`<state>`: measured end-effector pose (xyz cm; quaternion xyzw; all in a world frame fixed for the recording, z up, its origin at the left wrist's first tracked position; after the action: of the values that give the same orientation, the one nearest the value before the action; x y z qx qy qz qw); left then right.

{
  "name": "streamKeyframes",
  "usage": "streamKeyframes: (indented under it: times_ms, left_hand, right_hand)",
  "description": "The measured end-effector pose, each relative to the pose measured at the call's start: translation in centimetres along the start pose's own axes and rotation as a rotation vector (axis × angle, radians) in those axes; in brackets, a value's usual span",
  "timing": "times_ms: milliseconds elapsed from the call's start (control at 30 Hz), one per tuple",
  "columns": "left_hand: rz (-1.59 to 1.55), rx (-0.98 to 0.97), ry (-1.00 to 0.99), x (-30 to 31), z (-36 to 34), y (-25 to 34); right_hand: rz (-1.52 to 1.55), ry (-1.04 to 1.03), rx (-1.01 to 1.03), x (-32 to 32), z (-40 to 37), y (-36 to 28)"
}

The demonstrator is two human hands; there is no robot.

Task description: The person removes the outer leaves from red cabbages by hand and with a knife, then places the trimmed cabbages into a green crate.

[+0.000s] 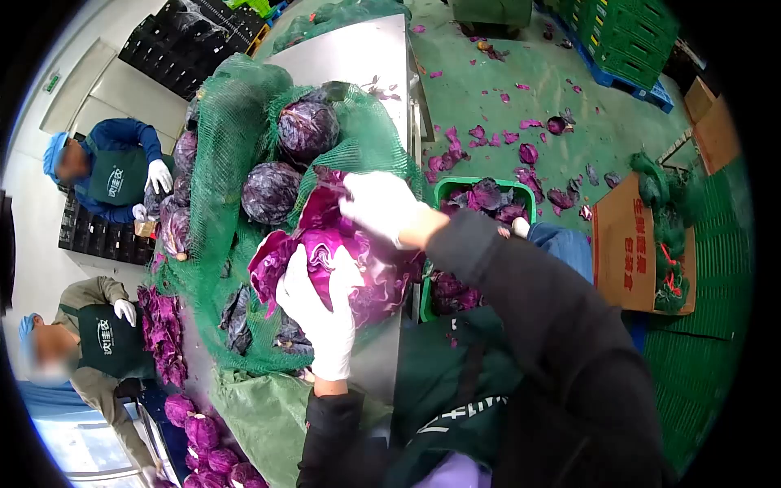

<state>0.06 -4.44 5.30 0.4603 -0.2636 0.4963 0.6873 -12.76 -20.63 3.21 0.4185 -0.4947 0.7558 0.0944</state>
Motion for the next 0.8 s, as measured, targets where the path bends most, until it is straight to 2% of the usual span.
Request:
streamKeyframes:
  times_ms: [33,100,200,233,300,433,500,567,633,700,733,767,800]
  left_hand:
    - [-0.013,-0.022,-0.005,0.1,0.4,0.0]
    - [-0.026,-0.033,0.018,0.2,0.3,-0.6]
    - [-0.127,-0.036,0.050,0.5,0.1,-1.6]
    - [-0.175,-0.030,0.057,0.6,-0.1,-1.9]
    - [-0.140,-0.017,0.040,0.6,-0.5,-1.9]
    - [-0.164,0.021,-0.027,0.6,0.7,-1.4]
    - [-0.248,-0.012,-0.073,0.7,2.0,-1.0]
    - [-0.369,-0.002,-0.001,1.0,2.2,-0.8]
    - [-0.162,-0.081,0.009,0.8,1.5,-0.8]
    - [-0.145,-0.043,-0.016,0.3,0.6,-1.1]
    - [-0.125,-0.020,-0.026,0.1,0.4,-1.1]
    - [-0.104,0.006,-0.039,-0.2,0.2,-1.0]
    - [-0.080,0.033,-0.054,-0.4,0.3,-0.9]
  right_hand:
    - [-0.055,0.039,0.000,0.0,0.9,1.0]
    - [0.078,-0.211,-0.173,0.0,2.8,1.8]
    - [0.168,-0.189,-0.217,0.9,1.4,-1.2]
    - [-0.025,0.115,-0.021,0.7,0.6,-3.1]
    - [-0.039,-0.165,-0.101,0.7,0.2,-2.0]
    - [-0.091,-0.131,-0.183,0.0,0.8,2.1]
    - [-0.120,-0.040,0.044,0.3,0.1,3.5]
    - [-0.098,-0.077,-0.055,0.9,-0.5,3.4]
    - [-0.130,0.012,0.077,2.8,-2.1,1.8]
    - [0.026,0.017,-0.146,4.1,-2.9,-0.3]
    - [0.149,-0.048,-0.213,5.6,-4.1,-3.0]
    - [0.304,0.029,-0.158,5.5,-5.1,-4.2]
    - [0.363,-0.010,-0.135,4.7,-5.3,-4.7]
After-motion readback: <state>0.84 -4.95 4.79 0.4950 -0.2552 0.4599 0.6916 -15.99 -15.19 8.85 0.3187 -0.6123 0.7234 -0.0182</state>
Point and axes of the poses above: each hand's wrist, its own z-axis towards the middle knuckle, its own x-axis out of the back of the hand, y = z × x, the point moved 4 cm from there along z, towards the middle knuckle, and after that the axes turned 7 degrees about -y, right-handed, at the moved point
